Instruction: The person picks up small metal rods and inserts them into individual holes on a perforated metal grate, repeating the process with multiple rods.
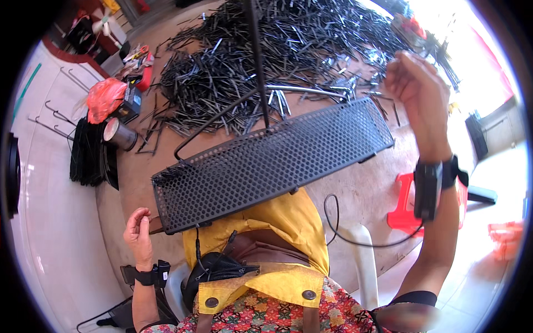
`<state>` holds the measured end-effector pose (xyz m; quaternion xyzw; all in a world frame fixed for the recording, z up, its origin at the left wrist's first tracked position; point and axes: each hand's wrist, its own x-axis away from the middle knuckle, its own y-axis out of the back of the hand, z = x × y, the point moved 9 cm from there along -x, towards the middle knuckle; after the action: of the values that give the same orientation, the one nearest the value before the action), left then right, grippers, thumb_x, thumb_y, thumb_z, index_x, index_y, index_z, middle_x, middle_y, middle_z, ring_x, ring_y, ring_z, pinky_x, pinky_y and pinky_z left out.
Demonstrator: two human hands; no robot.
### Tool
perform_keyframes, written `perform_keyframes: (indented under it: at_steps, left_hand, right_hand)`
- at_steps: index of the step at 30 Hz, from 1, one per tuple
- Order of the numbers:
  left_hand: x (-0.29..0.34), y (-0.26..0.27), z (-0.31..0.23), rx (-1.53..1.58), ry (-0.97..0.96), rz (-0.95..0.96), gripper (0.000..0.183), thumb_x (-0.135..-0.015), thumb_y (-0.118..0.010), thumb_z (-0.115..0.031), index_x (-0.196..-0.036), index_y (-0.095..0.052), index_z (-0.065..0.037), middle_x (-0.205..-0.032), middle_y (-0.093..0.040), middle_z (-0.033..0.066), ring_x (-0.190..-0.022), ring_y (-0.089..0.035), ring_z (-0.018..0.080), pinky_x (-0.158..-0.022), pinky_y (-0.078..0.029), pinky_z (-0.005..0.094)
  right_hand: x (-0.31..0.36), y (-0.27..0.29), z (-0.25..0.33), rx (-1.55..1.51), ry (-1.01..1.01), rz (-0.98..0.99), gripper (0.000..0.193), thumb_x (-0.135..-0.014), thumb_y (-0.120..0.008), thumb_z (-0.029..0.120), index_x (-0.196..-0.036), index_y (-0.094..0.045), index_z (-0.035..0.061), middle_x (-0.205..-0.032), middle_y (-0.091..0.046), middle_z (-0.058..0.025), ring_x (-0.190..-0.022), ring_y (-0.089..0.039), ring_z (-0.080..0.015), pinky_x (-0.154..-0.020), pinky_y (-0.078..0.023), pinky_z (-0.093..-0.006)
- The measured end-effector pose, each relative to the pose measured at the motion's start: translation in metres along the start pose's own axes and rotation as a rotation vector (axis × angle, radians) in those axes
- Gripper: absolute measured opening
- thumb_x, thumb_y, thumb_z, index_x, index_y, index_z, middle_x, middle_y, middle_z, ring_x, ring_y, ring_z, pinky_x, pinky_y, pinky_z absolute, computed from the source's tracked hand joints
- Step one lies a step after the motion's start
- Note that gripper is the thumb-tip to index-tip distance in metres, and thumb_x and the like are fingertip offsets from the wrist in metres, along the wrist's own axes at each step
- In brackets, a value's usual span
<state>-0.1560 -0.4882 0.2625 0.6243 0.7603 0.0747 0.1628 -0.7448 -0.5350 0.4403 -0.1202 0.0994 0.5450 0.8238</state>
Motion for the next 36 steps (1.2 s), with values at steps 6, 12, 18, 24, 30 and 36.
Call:
perform_keyframes:
  at_steps: [6,12,18,24,30,36]
  left_hand:
    - [-0.012,0.006,0.035,-0.028,0.115,0.024,0.023,-0.085,-0.054,0.0,-0.108,-0.057,0.003,-0.108,-0.058,0.0073,-0.094,-0.056,0.0122,-0.081,-0.045,0.0238]
    - [-0.021,-0.008,0.017,-0.756,-0.231,0.154,0.042,-0.074,-0.06,0.0,-0.115,-0.051,0.005,-0.122,-0.049,0.0201,-0.114,-0.047,0.0324,-0.09,-0.041,0.0361]
    - [-0.02,-0.018,0.046,-0.811,-0.109,0.273,0.046,-0.071,-0.064,-0.001,-0.115,-0.05,0.005,-0.125,-0.046,0.0228,-0.118,-0.041,0.0393,-0.096,-0.037,0.041]
    - [-0.022,-0.022,0.049,-0.889,-0.077,0.262,0.049,-0.065,-0.056,0.009,-0.113,-0.052,0.006,-0.127,-0.046,0.0231,-0.121,-0.041,0.04,-0.098,-0.037,0.0413]
    - [-0.02,-0.029,0.056,-0.967,-0.135,0.278,0.047,-0.067,-0.061,0.002,-0.113,-0.053,0.006,-0.131,-0.042,0.0245,-0.122,-0.038,0.0422,-0.099,-0.035,0.0445]
    - [-0.021,-0.031,0.057,-0.947,-0.16,0.279,0.055,-0.062,-0.061,0.002,-0.116,-0.05,0.007,-0.133,-0.04,0.0258,-0.124,-0.036,0.0438,-0.1,-0.033,0.0465]
  right_hand:
    - [-0.109,-0.047,-0.049,0.632,0.127,-0.022,0.024,-0.081,-0.059,0.015,-0.097,-0.062,-0.0026,-0.074,-0.065,-0.01,-0.061,-0.063,-0.014,-0.051,-0.05,-0.026]
    - [-0.114,-0.197,-0.142,1.123,0.519,0.497,0.027,-0.07,-0.065,0.026,-0.082,-0.059,0.0019,-0.066,-0.059,-0.0189,-0.067,-0.059,-0.0391,-0.062,-0.048,-0.0441]
    - [-0.079,-0.234,-0.208,1.076,0.247,0.951,0.035,-0.07,-0.066,0.025,-0.089,-0.058,-0.003,-0.069,-0.058,-0.0223,-0.068,-0.059,-0.039,-0.061,-0.046,-0.0435]
    - [-0.096,-0.203,-0.198,1.375,0.413,0.983,0.034,-0.077,-0.062,0.024,-0.102,-0.056,0.0014,-0.083,-0.06,-0.0215,-0.082,-0.059,-0.0364,-0.072,-0.047,-0.0425]
    - [-0.213,-0.044,-0.211,1.279,0.07,0.504,0.037,-0.078,-0.066,0.016,-0.11,-0.054,0.0022,-0.091,-0.058,-0.0137,-0.076,-0.056,-0.0214,-0.067,-0.046,-0.0343]
    - [-0.23,-0.137,-0.238,1.239,0.171,0.428,0.057,-0.072,-0.07,0.032,-0.112,-0.052,-0.0043,-0.093,-0.06,-0.0203,-0.08,-0.059,-0.0296,-0.074,-0.047,-0.0355]
